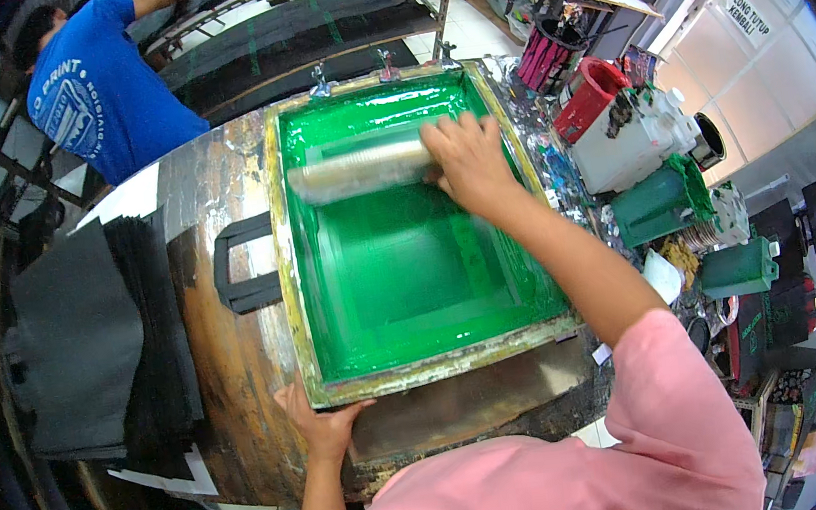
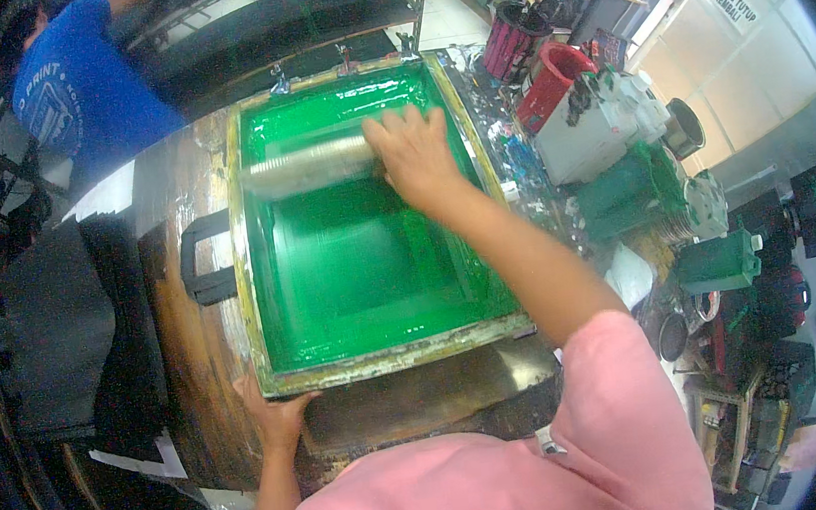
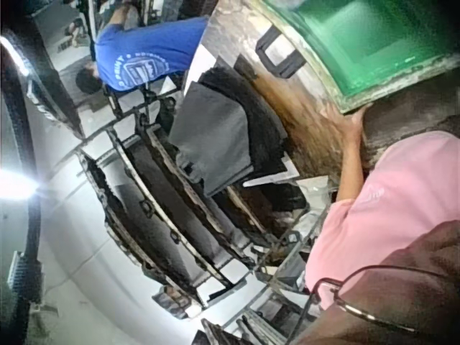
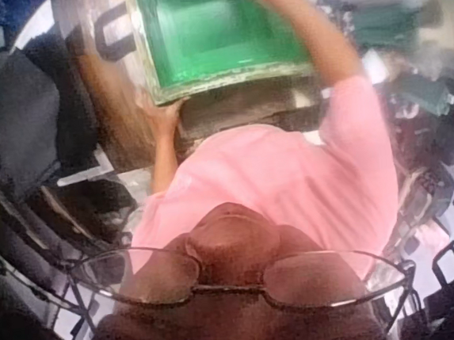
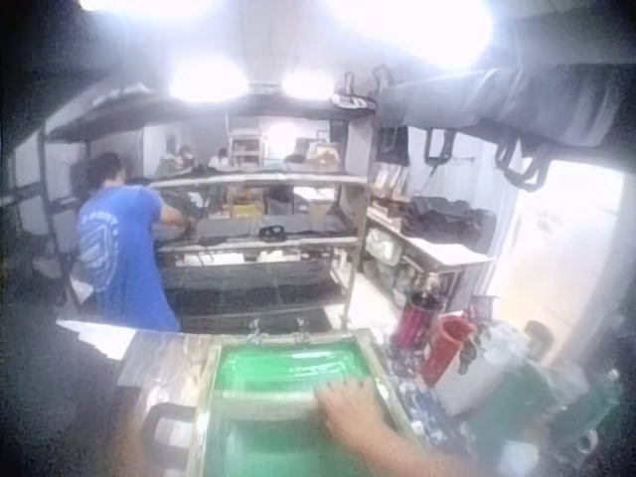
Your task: The person uses a squeegee to spread green ink across a screen printing frame. They then press the frame onto a black tote bag to transfer the design. The person lifts the frame to reveal the printed logo and places the finished bag onto a drying rack.
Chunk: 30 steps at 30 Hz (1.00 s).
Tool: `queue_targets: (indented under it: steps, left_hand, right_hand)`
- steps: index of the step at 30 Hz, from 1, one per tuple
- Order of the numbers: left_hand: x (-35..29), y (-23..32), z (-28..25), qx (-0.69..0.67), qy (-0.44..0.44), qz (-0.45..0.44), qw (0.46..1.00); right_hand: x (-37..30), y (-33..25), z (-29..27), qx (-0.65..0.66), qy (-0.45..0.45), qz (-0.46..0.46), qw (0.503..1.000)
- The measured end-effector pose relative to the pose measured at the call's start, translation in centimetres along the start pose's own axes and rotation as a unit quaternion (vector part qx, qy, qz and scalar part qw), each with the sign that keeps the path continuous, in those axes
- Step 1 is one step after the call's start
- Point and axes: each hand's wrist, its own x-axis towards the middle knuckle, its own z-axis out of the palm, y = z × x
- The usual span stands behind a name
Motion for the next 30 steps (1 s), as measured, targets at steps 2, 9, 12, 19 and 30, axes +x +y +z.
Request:
queue_targets:
  steps: [2,9,12,19,30]
  left_hand:
    - [0.0,0.1,-0.2,0.028,-0.005,-0.016,0.999]
    - [5.0,3.7,-3.9,0.195,-0.052,0.048,0.978]
    - [14.5,5.6,-2.6,0.066,-0.003,0.131,0.989]
    - [37.2,6.3,11.1,0.208,0.044,0.288,0.934]
    - [26.8,5.7,10.0,0.249,0.049,0.288,0.924]
  right_hand:
    - [4.9,1.7,1.9,-0.022,0.021,-0.01,0.999]
    - [11.7,5.6,3.1,-0.001,-0.058,-0.019,0.998]
    - [10.6,5.1,3.1,-0.017,-0.004,-0.021,1.0]
    - [9.6,3.6,5.5,-0.061,0.06,-0.022,0.996]
    - [-1.2,-0.9,1.2,-0.044,0.061,-0.025,0.997]
